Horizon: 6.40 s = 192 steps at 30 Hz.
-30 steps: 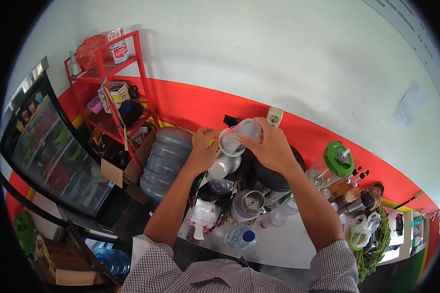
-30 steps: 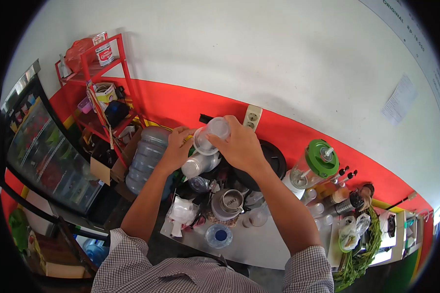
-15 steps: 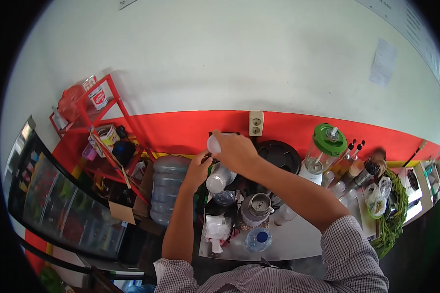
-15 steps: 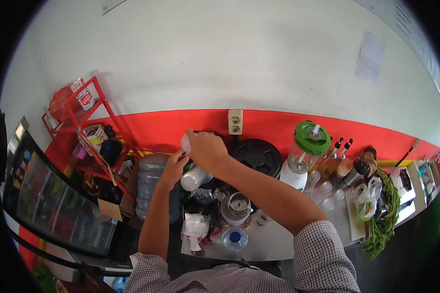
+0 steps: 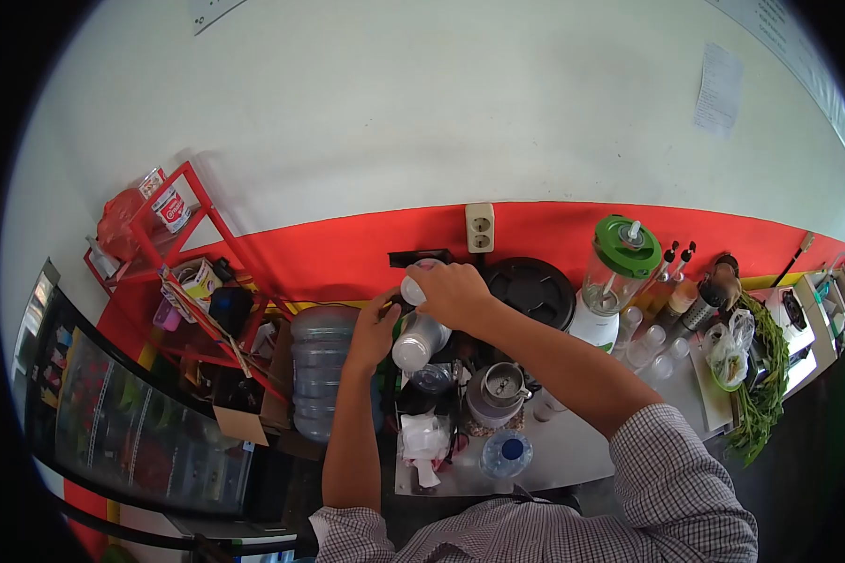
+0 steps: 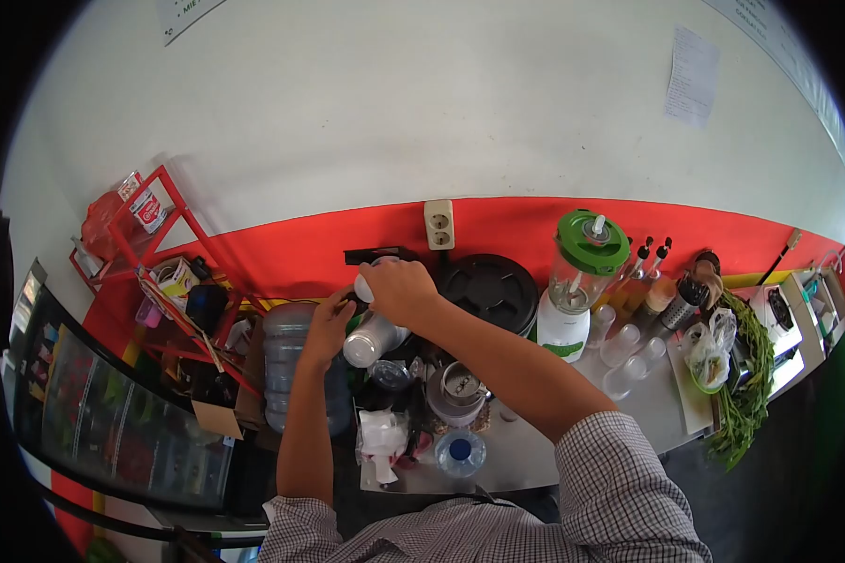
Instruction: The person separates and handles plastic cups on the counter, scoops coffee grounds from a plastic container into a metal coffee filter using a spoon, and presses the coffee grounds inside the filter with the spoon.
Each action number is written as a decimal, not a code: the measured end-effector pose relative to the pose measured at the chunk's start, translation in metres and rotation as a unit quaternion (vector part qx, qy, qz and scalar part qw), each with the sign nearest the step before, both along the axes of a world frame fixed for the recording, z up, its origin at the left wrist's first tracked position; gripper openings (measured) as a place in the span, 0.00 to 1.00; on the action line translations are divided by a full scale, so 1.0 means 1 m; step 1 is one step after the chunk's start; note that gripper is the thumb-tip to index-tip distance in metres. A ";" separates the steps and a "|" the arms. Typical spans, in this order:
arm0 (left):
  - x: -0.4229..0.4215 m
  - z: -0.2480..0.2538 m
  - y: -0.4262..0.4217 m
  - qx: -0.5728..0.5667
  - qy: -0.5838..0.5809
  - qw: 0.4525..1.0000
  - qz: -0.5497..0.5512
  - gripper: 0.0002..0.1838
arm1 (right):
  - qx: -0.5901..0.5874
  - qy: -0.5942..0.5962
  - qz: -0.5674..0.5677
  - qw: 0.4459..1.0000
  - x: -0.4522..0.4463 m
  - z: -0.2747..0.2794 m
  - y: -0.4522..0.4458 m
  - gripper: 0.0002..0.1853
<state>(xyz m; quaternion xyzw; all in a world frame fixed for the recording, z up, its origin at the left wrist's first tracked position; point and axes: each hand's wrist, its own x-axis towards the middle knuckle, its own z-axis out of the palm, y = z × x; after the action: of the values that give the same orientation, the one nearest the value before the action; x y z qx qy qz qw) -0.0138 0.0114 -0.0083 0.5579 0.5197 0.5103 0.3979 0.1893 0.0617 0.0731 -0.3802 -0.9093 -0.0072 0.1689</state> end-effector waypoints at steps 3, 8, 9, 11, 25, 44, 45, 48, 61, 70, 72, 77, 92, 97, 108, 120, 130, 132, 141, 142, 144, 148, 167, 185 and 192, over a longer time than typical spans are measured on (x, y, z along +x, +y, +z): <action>0.000 0.005 -0.001 0.000 0.003 1.000 0.002 0.21 | -0.004 0.006 -0.021 1.000 -0.001 -0.003 -0.006 0.38; -0.008 0.013 -0.007 -0.034 0.034 0.999 -0.001 0.23 | -0.033 0.056 -0.063 0.996 -0.001 -0.006 -0.016 0.37; -0.007 0.018 -0.011 -0.034 0.038 0.999 -0.005 0.23 | -0.047 0.067 -0.078 0.994 0.000 -0.008 -0.018 0.37; -0.002 0.032 -0.026 0.015 0.082 0.996 0.037 0.24 | -0.063 0.101 -0.069 0.991 0.008 -0.015 -0.019 0.37; 0.079 0.101 -0.143 0.156 0.153 0.972 0.083 0.21 | -0.353 0.330 0.063 0.873 0.130 -0.010 -0.085 0.36; 0.334 0.098 -0.152 0.071 0.197 0.961 -0.181 0.23 | -0.377 0.147 -0.100 0.909 0.447 -0.059 -0.144 0.36; 0.349 0.088 -0.147 0.065 0.194 0.961 -0.185 0.23 | -0.383 0.145 -0.104 0.906 0.462 -0.063 -0.147 0.36; 0.393 0.057 -0.130 0.019 0.192 0.954 -0.230 0.24 | -0.377 0.158 -0.135 0.902 0.502 -0.075 -0.153 0.36; 0.509 -0.095 -0.101 -0.199 0.097 0.947 -0.232 0.36 | -0.441 0.261 -0.161 0.843 0.573 -0.140 -0.130 0.37; 0.527 -0.126 -0.103 -0.202 0.026 0.963 -0.176 0.40 | -0.254 0.314 -0.154 0.902 0.551 -0.224 -0.114 0.50; 0.533 -0.133 -0.101 -0.206 0.022 0.963 -0.170 0.40 | -0.214 0.294 -0.136 0.921 0.548 -0.233 -0.115 0.51; 0.543 -0.151 -0.100 -0.214 0.020 0.961 -0.171 0.39 | -0.265 0.298 -0.153 0.904 0.535 -0.255 -0.111 0.50; 0.504 -0.085 -0.101 -0.096 0.098 0.990 0.032 0.42 | -0.372 0.628 -0.114 0.674 0.562 -0.161 -0.110 0.41; 0.506 -0.062 -0.102 -0.108 -0.131 0.982 -0.085 0.50 | -0.401 0.699 -0.057 0.589 0.572 -0.141 -0.118 0.39; 0.523 -0.021 -0.100 -0.044 -0.103 0.981 -0.157 0.50 | -0.402 0.730 -0.013 0.552 0.562 -0.141 -0.125 0.42; 0.537 -0.060 -0.094 -0.050 -0.157 0.981 -0.101 0.44 | -0.469 0.724 0.043 0.504 0.518 -0.184 -0.130 0.55; 0.524 -0.085 -0.095 -0.126 -0.148 0.977 -0.086 0.43 | -0.485 0.706 -0.026 0.515 0.513 -0.182 -0.125 0.59; 0.518 -0.102 -0.094 -0.138 -0.131 0.977 -0.094 0.44 | -0.492 0.676 -0.072 0.543 0.519 -0.183 -0.123 0.58; 0.525 -0.163 -0.081 -0.164 0.131 0.975 -0.075 0.47 | -0.490 0.688 -0.136 0.517 0.538 -0.220 -0.110 0.50; 0.527 -0.165 -0.078 -0.183 0.133 0.971 -0.081 0.48 | -0.498 0.681 -0.136 0.520 0.540 -0.224 -0.112 0.50; 0.531 -0.182 -0.078 -0.202 0.132 0.967 -0.086 0.48 | -0.478 0.672 -0.138 0.548 0.544 -0.229 -0.113 0.42; 0.535 -0.242 -0.080 -0.104 0.178 0.978 -0.028 0.47 | -0.477 0.672 -0.146 0.547 0.553 -0.234 -0.117 0.41; 0.503 -0.246 -0.114 -0.036 0.103 0.993 -0.050 0.58 | -0.499 0.633 -0.144 0.574 0.540 -0.225 -0.136 0.42; 0.494 -0.099 -0.138 0.113 0.062 0.992 -0.009 0.58 | -0.611 0.568 0.011 0.552 0.489 -0.185 -0.160 0.59; 0.463 -0.057 -0.147 0.086 0.041 0.995 -0.024 0.56 | -0.526 0.631 0.014 0.571 0.500 -0.155 -0.145 0.57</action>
<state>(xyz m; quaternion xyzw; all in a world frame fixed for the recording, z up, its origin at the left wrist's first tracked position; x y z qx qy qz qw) 0.4494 -0.1360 -0.0652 0.6230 0.4763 0.5201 0.3384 0.6890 -0.0830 -0.0817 -0.2976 -0.4214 0.7161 0.4702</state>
